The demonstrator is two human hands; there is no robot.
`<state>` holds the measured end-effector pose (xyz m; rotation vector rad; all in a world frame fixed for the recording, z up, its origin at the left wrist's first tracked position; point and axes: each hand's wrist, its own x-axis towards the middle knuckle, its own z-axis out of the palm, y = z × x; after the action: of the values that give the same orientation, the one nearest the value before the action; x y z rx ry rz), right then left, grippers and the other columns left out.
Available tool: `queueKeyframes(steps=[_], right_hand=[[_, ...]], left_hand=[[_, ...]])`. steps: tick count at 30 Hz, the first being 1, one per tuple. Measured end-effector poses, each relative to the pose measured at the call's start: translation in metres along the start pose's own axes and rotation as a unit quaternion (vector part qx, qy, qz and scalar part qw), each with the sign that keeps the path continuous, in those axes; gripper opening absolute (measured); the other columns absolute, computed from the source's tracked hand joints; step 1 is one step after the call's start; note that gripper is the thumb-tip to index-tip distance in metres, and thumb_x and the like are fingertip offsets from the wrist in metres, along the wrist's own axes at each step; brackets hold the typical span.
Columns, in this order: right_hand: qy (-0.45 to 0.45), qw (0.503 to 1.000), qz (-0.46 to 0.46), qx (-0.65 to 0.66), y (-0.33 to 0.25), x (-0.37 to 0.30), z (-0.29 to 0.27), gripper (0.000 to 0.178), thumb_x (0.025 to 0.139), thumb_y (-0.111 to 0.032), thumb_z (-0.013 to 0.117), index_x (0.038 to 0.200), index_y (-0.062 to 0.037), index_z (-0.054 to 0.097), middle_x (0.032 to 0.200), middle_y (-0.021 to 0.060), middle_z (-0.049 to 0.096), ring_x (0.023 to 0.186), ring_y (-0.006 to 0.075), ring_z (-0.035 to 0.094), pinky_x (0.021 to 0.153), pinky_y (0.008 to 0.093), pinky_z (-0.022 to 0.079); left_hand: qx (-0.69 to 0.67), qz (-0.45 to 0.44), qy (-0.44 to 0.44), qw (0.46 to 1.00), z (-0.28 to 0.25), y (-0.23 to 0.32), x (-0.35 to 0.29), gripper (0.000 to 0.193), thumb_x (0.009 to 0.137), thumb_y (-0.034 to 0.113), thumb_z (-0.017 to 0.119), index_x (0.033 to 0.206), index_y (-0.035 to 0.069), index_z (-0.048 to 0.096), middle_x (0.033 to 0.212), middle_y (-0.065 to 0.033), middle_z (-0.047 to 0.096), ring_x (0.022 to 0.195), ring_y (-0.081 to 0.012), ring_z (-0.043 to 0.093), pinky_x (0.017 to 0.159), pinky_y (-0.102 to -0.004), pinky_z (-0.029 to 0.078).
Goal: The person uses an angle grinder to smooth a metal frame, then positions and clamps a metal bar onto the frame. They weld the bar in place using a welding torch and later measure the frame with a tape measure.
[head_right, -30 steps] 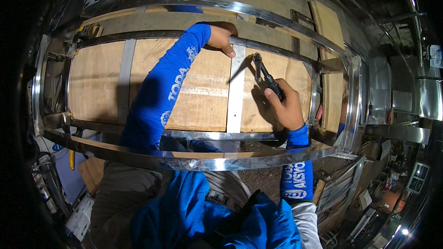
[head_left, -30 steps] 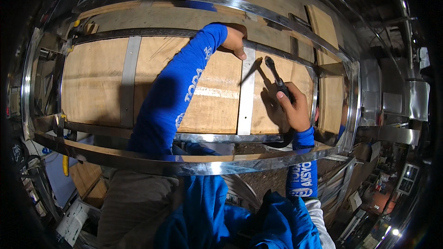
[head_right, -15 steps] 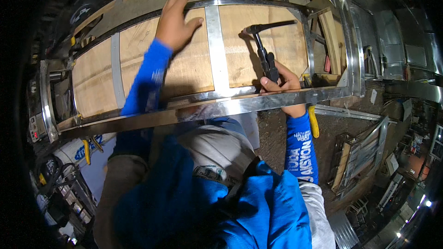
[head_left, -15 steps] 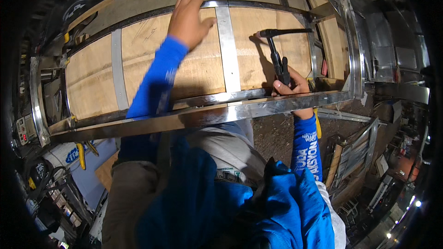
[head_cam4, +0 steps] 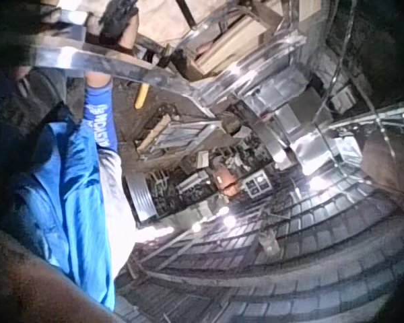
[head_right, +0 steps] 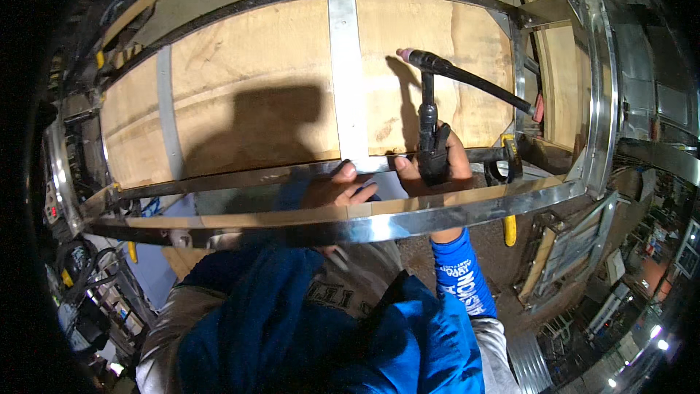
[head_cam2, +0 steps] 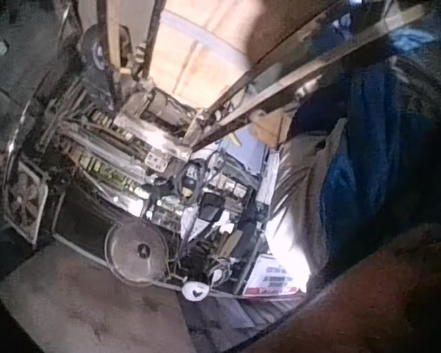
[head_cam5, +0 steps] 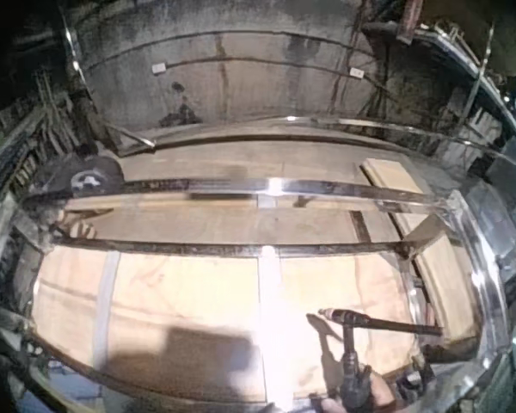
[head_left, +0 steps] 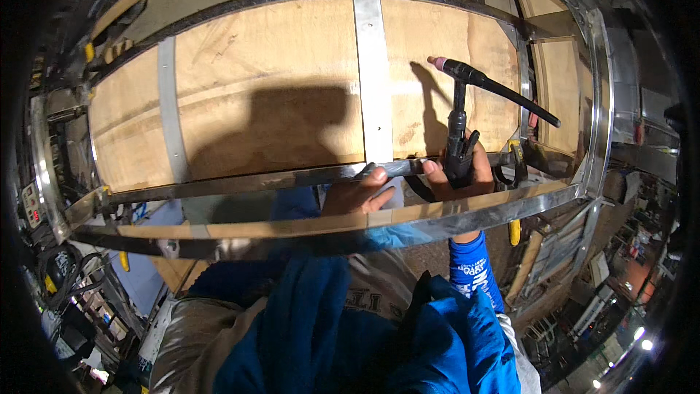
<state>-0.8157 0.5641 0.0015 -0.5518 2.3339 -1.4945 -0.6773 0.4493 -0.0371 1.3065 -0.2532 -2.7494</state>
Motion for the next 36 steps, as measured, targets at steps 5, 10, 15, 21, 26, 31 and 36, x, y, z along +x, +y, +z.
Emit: queueKeyframes(steps=[5,10,15,21,26,31,36], right_hand=[[0.038,0.997,0.032,-0.058,-0.003,0.003,0.022,0.072,0.075,-0.001,0.088,0.136,-0.0024,0.050,0.085,0.0018,0.060,0.072,0.0081,0.056,0.064,0.0245,0.049],[0.045,0.997,0.002,-0.056,0.004,0.025,0.036,0.071,0.071,-0.007,0.094,0.127,-0.0014,0.051,0.086,0.0043,0.060,0.072,0.0122,0.056,0.063,0.0285,0.050],[0.031,0.995,0.058,-0.079,-0.011,0.032,0.045,0.069,0.066,-0.011,0.099,0.117,-0.0012,0.053,0.090,0.0038,0.060,0.079,0.0141,0.053,0.069,0.0311,0.051],[0.024,0.991,0.017,-0.128,-0.010,0.035,0.046,0.077,0.063,-0.019,0.102,0.119,-0.0009,0.052,0.093,0.0102,0.065,0.082,0.0190,0.061,0.076,0.0351,0.055],[0.028,0.989,0.039,-0.141,-0.015,0.035,0.048,0.077,0.062,-0.020,0.102,0.119,-0.0001,0.053,0.094,0.0115,0.066,0.085,0.0213,0.063,0.078,0.0366,0.056],[0.038,0.992,0.037,-0.118,-0.004,0.033,0.048,0.077,0.062,-0.019,0.102,0.119,0.0002,0.053,0.095,0.0123,0.067,0.086,0.0220,0.064,0.079,0.0370,0.056],[0.027,0.994,0.026,-0.106,-0.004,0.036,0.046,0.068,0.068,-0.019,0.099,0.116,0.0000,0.055,0.085,0.0076,0.064,0.075,0.0162,0.060,0.071,0.0327,0.054]], left_hand=[[-0.118,0.080,-0.009,0.990,0.026,-0.014,0.022,0.050,0.096,0.006,0.073,0.142,0.006,0.055,0.133,-0.0124,0.065,0.121,-0.0282,0.064,0.107,-0.0490,0.052],[-0.100,0.033,-0.005,0.994,0.011,-0.016,0.040,0.052,0.095,0.013,0.076,0.142,0.005,0.055,0.134,-0.0122,0.064,0.128,-0.0266,0.059,0.108,-0.0472,0.051],[-0.015,0.182,0.021,0.983,0.024,-0.019,0.044,0.051,0.096,0.019,0.076,0.141,0.007,0.055,0.133,-0.0119,0.063,0.129,-0.0237,0.057,0.107,-0.0452,0.050],[-0.016,0.198,0.003,0.980,0.021,-0.020,0.065,0.049,0.098,0.020,0.074,0.141,0.009,0.055,0.133,-0.0112,0.064,0.127,-0.0234,0.058,0.105,-0.0455,0.051],[-0.021,0.192,-0.004,0.981,0.018,-0.024,0.069,0.047,0.099,0.020,0.073,0.142,0.011,0.055,0.132,-0.0106,0.064,0.125,-0.0231,0.059,0.104,-0.0457,0.052],[-0.009,0.188,-0.009,0.982,0.011,-0.027,0.069,0.046,0.100,0.021,0.071,0.142,0.012,0.055,0.132,-0.0100,0.064,0.123,-0.0228,0.060,0.103,-0.0460,0.053],[0.008,0.201,-0.018,0.979,0.000,-0.034,0.072,0.044,0.101,0.021,0.070,0.142,0.014,0.055,0.131,-0.0094,0.064,0.121,-0.0225,0.062,0.101,-0.0463,0.054]])
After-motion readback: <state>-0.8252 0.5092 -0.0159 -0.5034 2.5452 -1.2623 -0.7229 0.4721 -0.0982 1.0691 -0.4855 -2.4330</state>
